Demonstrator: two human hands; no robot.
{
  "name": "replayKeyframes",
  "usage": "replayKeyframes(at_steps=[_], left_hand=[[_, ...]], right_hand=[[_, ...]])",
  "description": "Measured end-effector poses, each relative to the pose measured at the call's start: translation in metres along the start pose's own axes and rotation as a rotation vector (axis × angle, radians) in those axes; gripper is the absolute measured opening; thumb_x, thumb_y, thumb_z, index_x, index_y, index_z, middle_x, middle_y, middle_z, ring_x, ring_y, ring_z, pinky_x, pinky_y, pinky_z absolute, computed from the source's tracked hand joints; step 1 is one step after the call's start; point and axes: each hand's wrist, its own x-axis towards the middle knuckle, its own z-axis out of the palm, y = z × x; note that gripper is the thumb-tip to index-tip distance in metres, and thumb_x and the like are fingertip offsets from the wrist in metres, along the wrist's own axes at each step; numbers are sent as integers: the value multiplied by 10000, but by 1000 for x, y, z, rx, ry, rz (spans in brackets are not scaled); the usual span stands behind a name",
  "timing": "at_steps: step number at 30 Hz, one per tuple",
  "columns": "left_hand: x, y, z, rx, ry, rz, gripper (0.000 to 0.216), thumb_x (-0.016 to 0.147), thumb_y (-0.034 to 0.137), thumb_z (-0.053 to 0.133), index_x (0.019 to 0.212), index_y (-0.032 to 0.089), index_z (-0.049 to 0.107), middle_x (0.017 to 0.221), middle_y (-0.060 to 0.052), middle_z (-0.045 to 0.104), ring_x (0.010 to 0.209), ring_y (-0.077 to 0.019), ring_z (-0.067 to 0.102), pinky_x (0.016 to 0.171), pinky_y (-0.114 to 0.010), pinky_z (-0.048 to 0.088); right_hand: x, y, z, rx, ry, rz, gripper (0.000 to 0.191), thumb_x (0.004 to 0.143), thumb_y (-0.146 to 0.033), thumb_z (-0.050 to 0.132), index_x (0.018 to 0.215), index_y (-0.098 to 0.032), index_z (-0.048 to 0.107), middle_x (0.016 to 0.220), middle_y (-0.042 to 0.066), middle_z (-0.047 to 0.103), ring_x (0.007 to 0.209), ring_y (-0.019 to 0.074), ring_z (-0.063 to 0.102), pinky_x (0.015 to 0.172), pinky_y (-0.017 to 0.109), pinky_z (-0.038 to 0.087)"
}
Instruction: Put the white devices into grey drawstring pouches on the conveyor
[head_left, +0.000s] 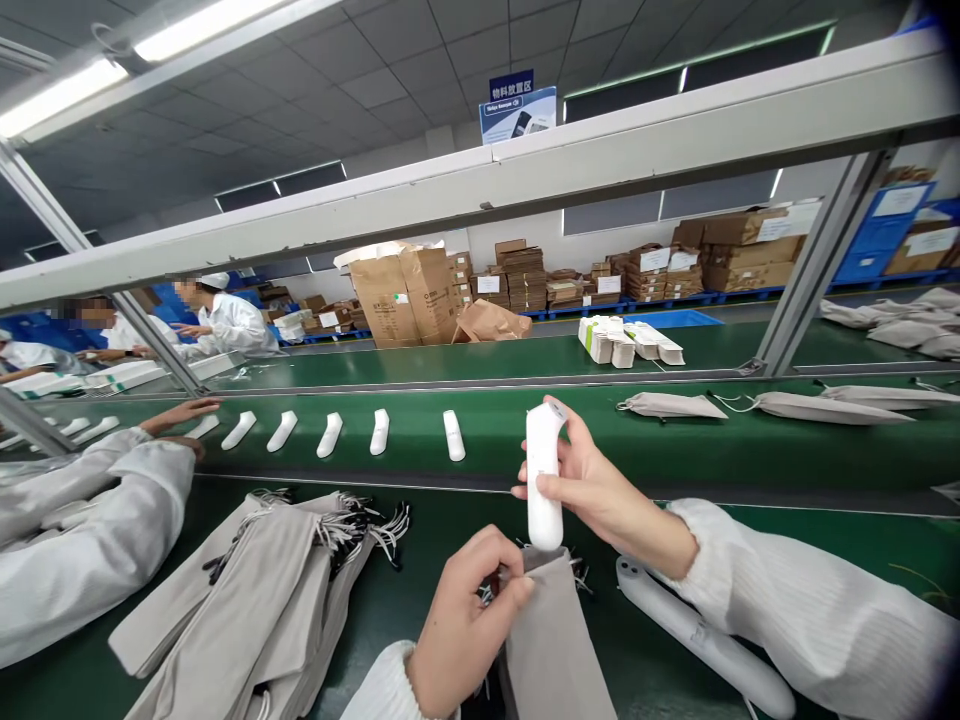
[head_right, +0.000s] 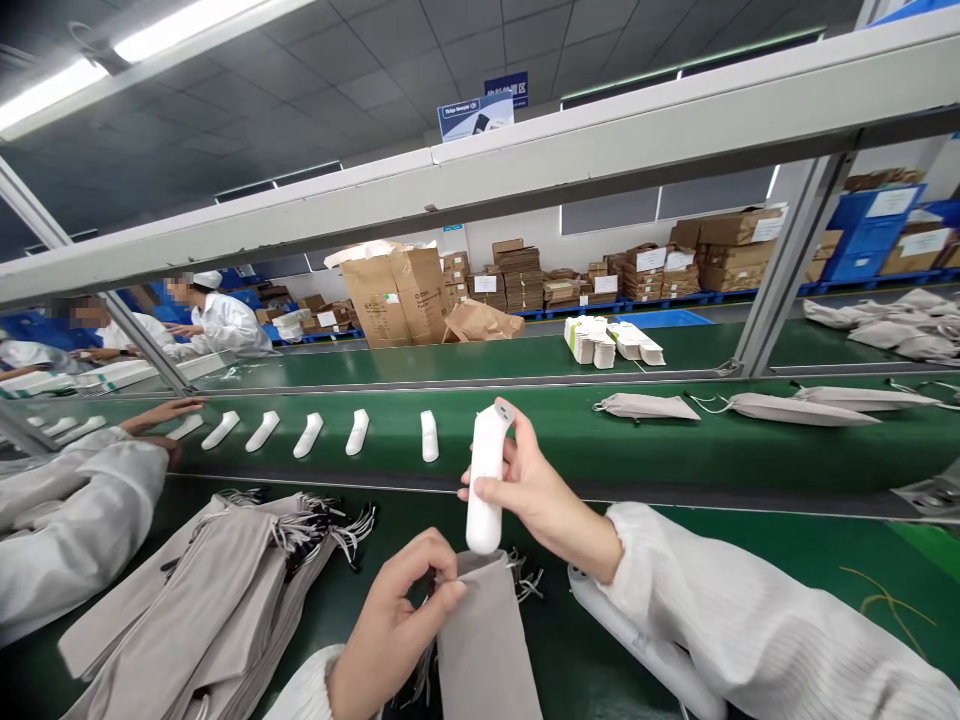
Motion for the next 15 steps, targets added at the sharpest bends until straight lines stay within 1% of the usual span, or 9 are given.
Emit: replayKeyframes(at_steps=[2,5,7,8,9,10,11,13,15], left_hand=[[2,6,5,-91,97,-5,206,903,283,600,732,197,526,784,-6,500,728,-147,472,661,-266,366],[6,13,10,-133,296,-19,178,898,282,617,751,197,563,842,-15,521,789,-151,503,701,-261,392],[6,14,8,-156,369,-34,171,886,287,630,752,195,575,877,-23,531,804,-152,517,690,-257,404],[6,13,5,-174,388,-45,177,868,289,651,742,192,575,883,-24,532,794,-149,519,670,-252,405],[5,12,1,-200,418,-62,188,846,296,678,733,188,572,872,-20,530,763,-140,512,640,-244,398],[4,10,-3,-238,465,-89,204,828,311,700,736,187,567,842,-11,521,711,-125,492,598,-234,380],[3,7,-9,-286,523,-124,219,823,337,709,754,189,564,792,5,500,647,-106,453,552,-222,349],[1,3,-18,-381,614,-186,230,841,403,690,857,204,576,719,37,451,555,-80,363,491,-206,281],[0,-2,-24,-386,559,-214,270,865,447,656,1003,223,595,736,35,481,564,-84,388,508,-204,309]], right_hand=[[-11,3,10,-68,-8,-36,845,832,-324,747,1445,-448,179,1282,49,465,986,178,638,928,453,537],[-23,9,13,-375,-131,-29,357,982,-444,519,1311,-314,478,1321,77,488,1169,213,558,1006,411,459],[-30,8,10,-568,-239,49,299,1013,-456,437,1088,-232,621,1171,69,568,1112,191,547,971,355,446],[-33,5,8,-589,-266,109,295,1005,-453,454,1006,-215,629,1026,49,589,965,160,568,867,313,472],[-36,0,6,-543,-263,176,260,987,-446,494,964,-213,607,856,10,561,761,119,540,711,265,467],[-39,-6,4,-448,-233,235,215,964,-432,538,947,-219,568,707,-40,475,578,81,431,562,220,395],[-42,-14,2,-331,-181,269,188,946,-411,571,937,-230,522,616,-82,359,474,56,284,475,194,289],[-47,-35,-1,-125,-56,255,186,940,-367,583,916,-244,446,576,-118,196,437,34,83,447,187,164],[-46,-56,-2,-49,48,157,185,944,-333,576,897,-242,421,595,-118,187,438,24,49,453,191,152]])
